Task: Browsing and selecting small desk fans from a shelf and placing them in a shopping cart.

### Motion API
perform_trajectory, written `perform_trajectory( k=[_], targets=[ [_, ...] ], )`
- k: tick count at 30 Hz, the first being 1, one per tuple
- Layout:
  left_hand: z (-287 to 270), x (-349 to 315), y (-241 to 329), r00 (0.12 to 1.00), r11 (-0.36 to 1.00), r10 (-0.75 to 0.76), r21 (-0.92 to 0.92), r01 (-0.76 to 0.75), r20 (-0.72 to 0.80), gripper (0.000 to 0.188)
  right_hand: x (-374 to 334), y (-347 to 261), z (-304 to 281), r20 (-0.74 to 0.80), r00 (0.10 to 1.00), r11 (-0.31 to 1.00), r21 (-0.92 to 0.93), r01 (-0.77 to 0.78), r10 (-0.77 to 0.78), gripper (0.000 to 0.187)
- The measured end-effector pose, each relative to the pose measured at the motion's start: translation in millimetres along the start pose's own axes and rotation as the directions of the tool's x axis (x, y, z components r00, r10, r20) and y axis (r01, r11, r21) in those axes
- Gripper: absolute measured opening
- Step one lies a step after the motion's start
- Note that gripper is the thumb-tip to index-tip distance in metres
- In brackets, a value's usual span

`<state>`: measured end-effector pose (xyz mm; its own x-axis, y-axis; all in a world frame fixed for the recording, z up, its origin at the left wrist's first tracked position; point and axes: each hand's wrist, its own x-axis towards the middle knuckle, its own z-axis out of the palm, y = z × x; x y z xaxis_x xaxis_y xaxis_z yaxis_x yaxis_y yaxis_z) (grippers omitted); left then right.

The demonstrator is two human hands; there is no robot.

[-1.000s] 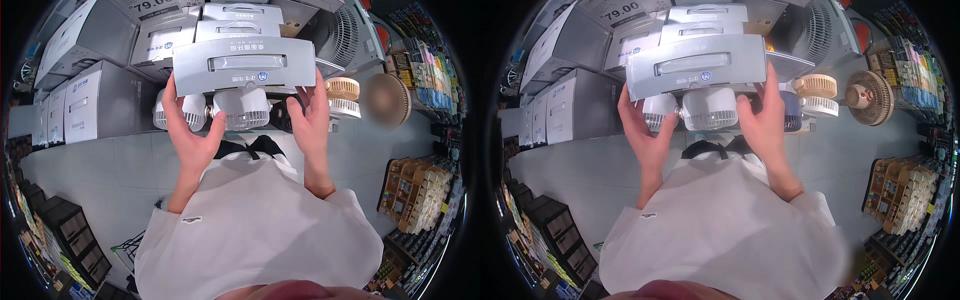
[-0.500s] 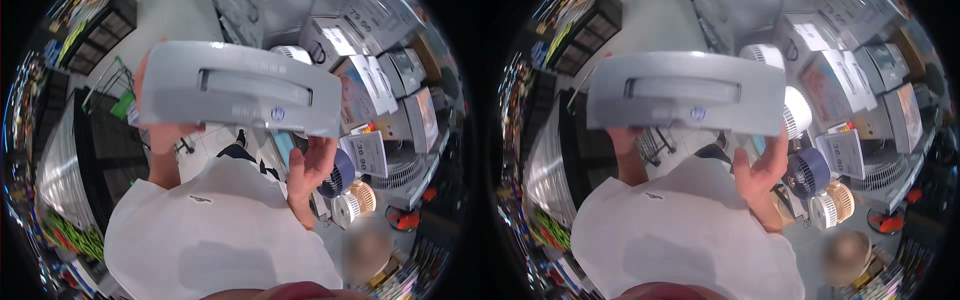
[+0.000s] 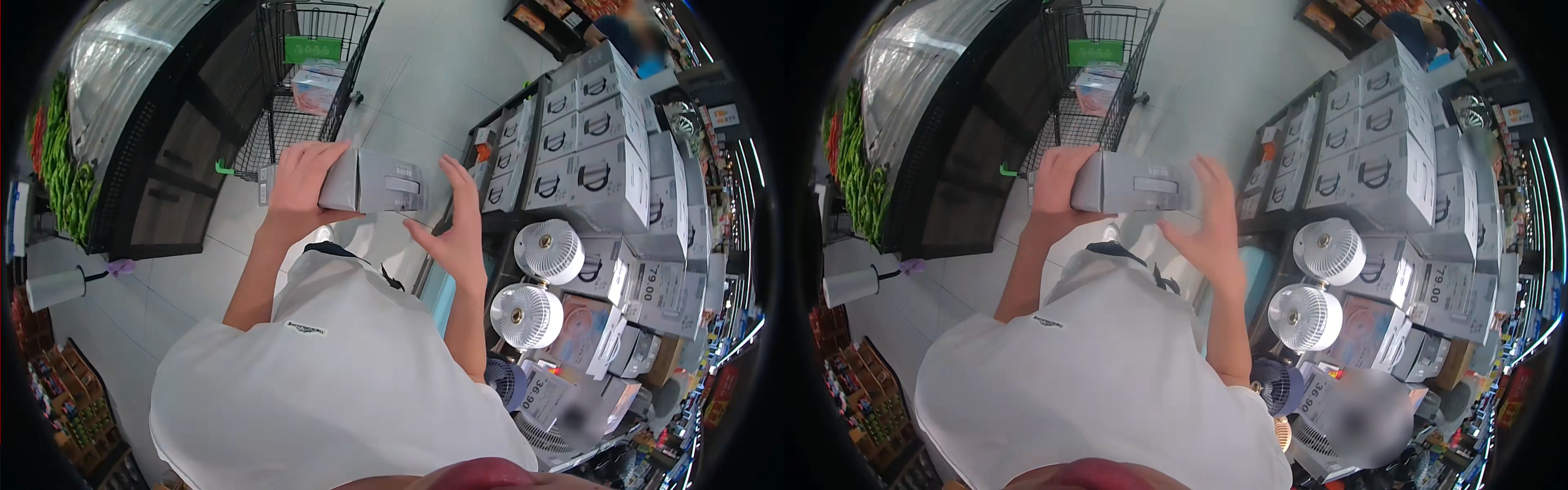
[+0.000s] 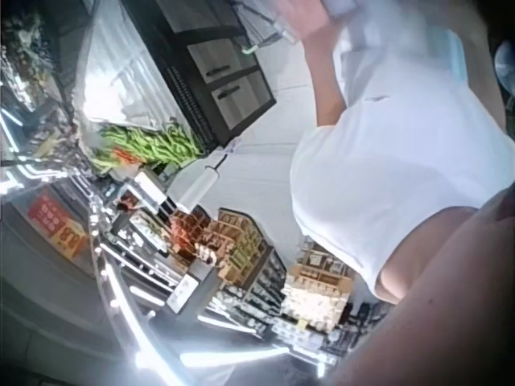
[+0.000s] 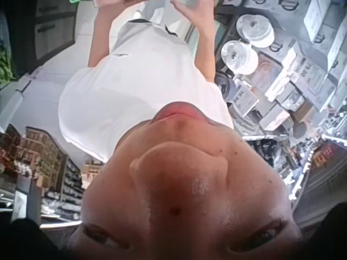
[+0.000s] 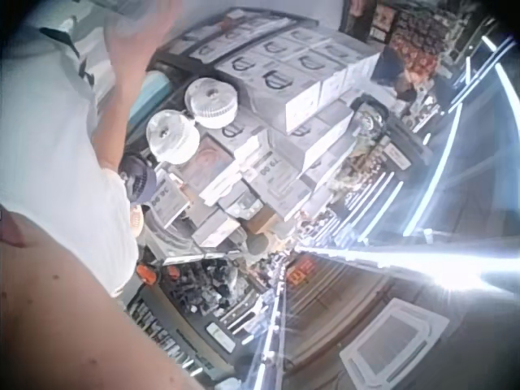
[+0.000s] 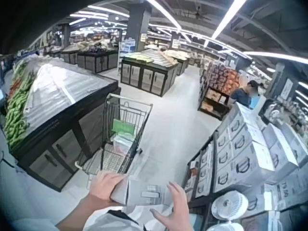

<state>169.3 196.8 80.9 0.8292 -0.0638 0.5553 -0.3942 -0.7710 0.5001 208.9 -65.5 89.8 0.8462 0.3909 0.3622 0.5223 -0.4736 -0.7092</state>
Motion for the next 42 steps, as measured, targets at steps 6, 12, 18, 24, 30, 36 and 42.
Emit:
perform_trajectory(
  k=[6, 12, 18, 24, 30, 36, 42],
  targets=[
    [-46.0, -10.6, -89.6, 0.997, 0.998, -0.065, -0.023, 0.065, -0.034, 0.091, 105.4, -1.3, 113.3, 0.426, 0.9, 0.996, 0.033, 0.082, -0.088, 0.091],
    [-65.6, -11.9, -172.6, 0.949, 0.954, -0.257, 0.11, 0.28, -0.184, 0.078, 185.9, 9.1, 220.6, 0.425, 0.863, 0.961, 0.132, 0.242, -0.275, 0.085],
    [-24.7, -22.2, -245.0, 0.631, 0.636, -0.767, -0.266, 0.724, -0.116, 0.048, 305.1, 76.6, 316.9, 0.428, 0.903, 0.998, 0.035, -0.049, 0.029, 0.088],
    [81.7, -62.6, -273.8, 0.444, 0.408, -0.854, -0.18, 0.895, 0.27, 0.05, 396.9, 198.1, 473.3, 0.674, 0.732, 0.982, -0.186, 0.032, 0.104, 0.089],
    [183.8, -47.2, -282.3, 0.185, 0.185, -0.982, -0.002, 0.983, 0.019, 0.068, 433.7, 308.4, 544.3, 0.795, 0.556, 0.863, -0.438, 0.252, 0.241, 0.085],
    [256.1, -10.3, -273.3, -0.087, -0.083, -0.993, 0.052, 0.995, 0.083, 0.089, 452.4, 353.0, 525.0, 0.794, 0.505, 0.826, -0.507, 0.245, 0.338, 0.094],
    [279.3, -11.9, -270.3, -0.162, -0.154, -0.983, 0.096, 0.983, 0.088, 0.073, 462.5, 376.3, 527.0, 0.787, 0.554, 0.831, -0.482, 0.278, 0.271, 0.12]
  ],
)
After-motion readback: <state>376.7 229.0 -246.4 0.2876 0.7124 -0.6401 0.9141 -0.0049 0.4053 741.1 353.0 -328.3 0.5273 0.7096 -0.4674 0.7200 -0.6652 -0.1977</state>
